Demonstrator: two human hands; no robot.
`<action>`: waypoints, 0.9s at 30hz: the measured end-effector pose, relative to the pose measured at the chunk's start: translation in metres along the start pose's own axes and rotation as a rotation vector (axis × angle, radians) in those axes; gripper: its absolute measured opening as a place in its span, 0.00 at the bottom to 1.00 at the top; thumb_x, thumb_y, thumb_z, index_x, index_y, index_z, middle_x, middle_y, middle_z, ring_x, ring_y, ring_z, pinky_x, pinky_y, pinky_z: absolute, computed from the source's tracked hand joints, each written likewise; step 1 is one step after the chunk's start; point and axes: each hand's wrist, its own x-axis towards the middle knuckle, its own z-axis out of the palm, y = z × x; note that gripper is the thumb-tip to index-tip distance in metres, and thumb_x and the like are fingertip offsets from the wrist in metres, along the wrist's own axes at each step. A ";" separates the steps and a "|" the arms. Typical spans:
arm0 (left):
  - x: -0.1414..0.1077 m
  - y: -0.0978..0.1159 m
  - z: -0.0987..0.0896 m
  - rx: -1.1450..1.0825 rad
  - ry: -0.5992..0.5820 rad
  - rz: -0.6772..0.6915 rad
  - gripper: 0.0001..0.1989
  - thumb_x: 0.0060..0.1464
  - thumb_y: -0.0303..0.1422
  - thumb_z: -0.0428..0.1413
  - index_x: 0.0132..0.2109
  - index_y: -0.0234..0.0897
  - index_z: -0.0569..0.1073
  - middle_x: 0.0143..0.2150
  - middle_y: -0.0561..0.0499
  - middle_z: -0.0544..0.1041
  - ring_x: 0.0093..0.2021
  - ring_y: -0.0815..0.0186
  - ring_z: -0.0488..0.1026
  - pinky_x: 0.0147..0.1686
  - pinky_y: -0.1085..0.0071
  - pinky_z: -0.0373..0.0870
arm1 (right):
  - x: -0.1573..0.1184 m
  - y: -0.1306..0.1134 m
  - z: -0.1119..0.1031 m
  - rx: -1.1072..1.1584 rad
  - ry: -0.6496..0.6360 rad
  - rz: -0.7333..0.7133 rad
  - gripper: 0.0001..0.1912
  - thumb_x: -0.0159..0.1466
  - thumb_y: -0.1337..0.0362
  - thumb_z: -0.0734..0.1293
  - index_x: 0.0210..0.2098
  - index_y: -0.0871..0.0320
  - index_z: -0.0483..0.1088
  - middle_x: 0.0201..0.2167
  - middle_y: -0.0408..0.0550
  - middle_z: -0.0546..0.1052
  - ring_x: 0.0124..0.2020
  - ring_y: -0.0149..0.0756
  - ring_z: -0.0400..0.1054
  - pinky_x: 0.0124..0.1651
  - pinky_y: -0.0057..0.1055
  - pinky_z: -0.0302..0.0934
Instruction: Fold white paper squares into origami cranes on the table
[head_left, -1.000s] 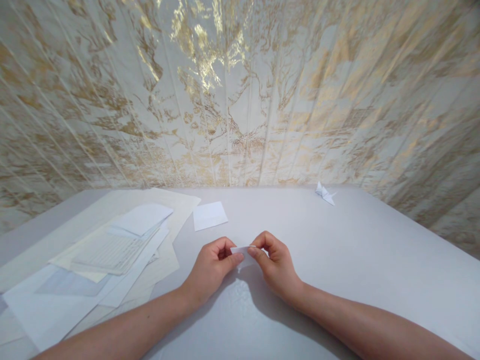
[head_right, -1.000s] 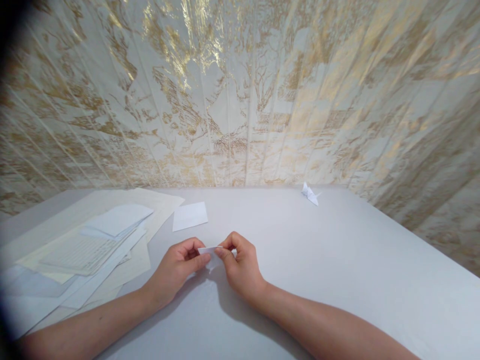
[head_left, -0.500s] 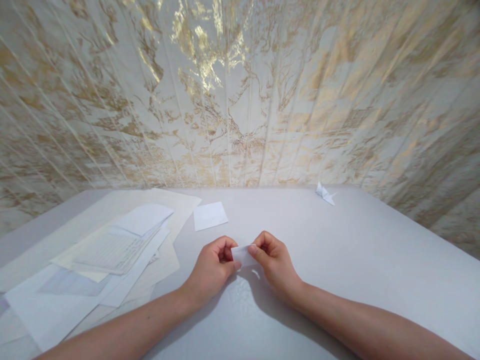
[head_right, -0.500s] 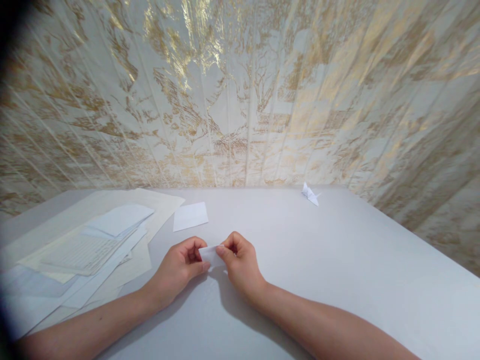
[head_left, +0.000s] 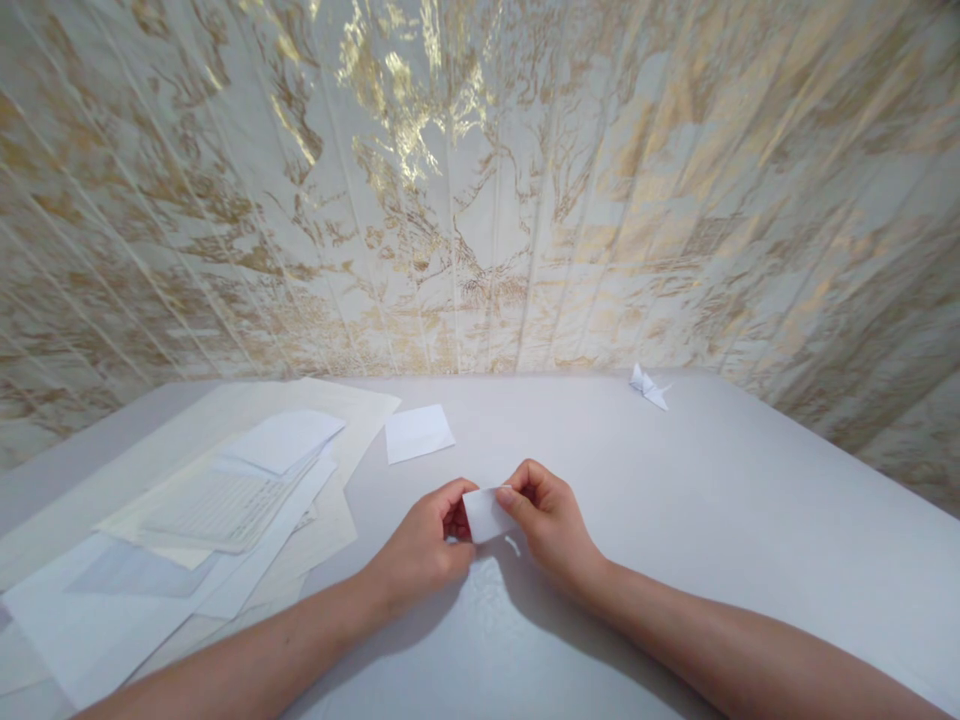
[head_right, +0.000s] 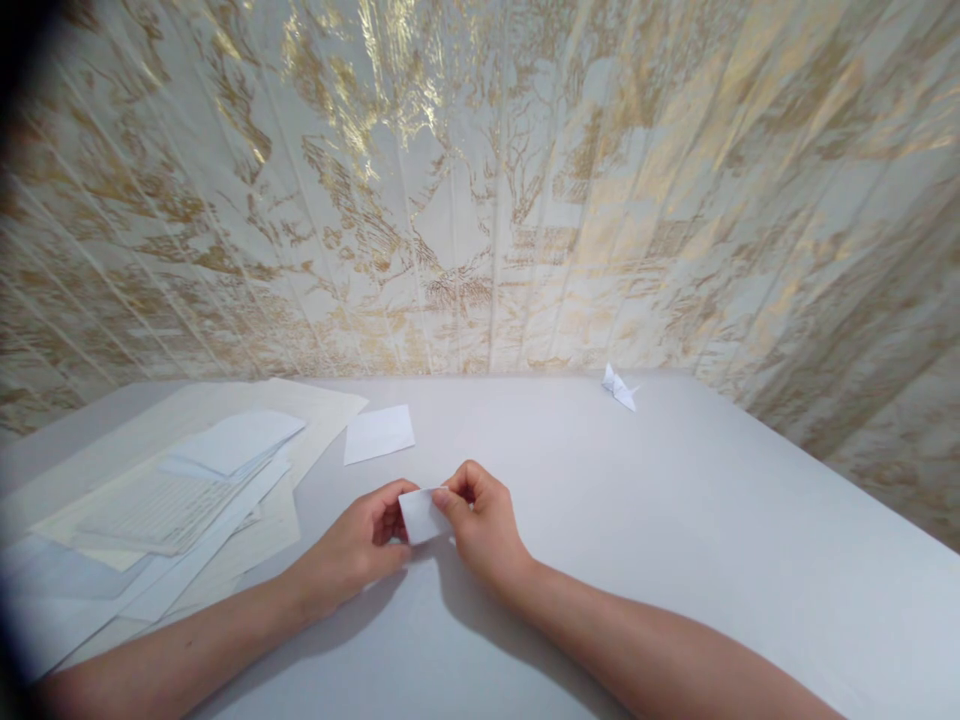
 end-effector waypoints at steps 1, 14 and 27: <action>0.000 0.002 -0.001 -0.016 -0.018 0.011 0.11 0.33 0.22 0.53 0.30 0.35 0.66 0.24 0.57 0.67 0.28 0.70 0.65 0.27 0.75 0.59 | 0.000 0.000 0.000 -0.025 -0.005 -0.013 0.10 0.49 0.60 0.65 0.18 0.58 0.60 0.15 0.38 0.63 0.19 0.27 0.55 0.23 0.26 0.51; 0.001 0.003 0.000 -0.191 0.332 -0.110 0.11 0.34 0.29 0.61 0.21 0.34 0.64 0.16 0.59 0.68 0.19 0.75 0.61 0.21 0.79 0.56 | -0.004 0.001 0.001 -0.068 -0.270 0.054 0.15 0.48 0.56 0.70 0.25 0.60 0.63 0.20 0.39 0.65 0.22 0.27 0.56 0.25 0.25 0.53; 0.002 0.003 -0.005 -0.272 0.264 -0.236 0.15 0.37 0.37 0.62 0.22 0.33 0.65 0.19 0.53 0.72 0.24 0.70 0.71 0.27 0.75 0.64 | 0.006 0.001 -0.008 -0.321 -0.327 0.034 0.05 0.51 0.68 0.62 0.21 0.61 0.62 0.19 0.40 0.62 0.23 0.27 0.54 0.26 0.25 0.49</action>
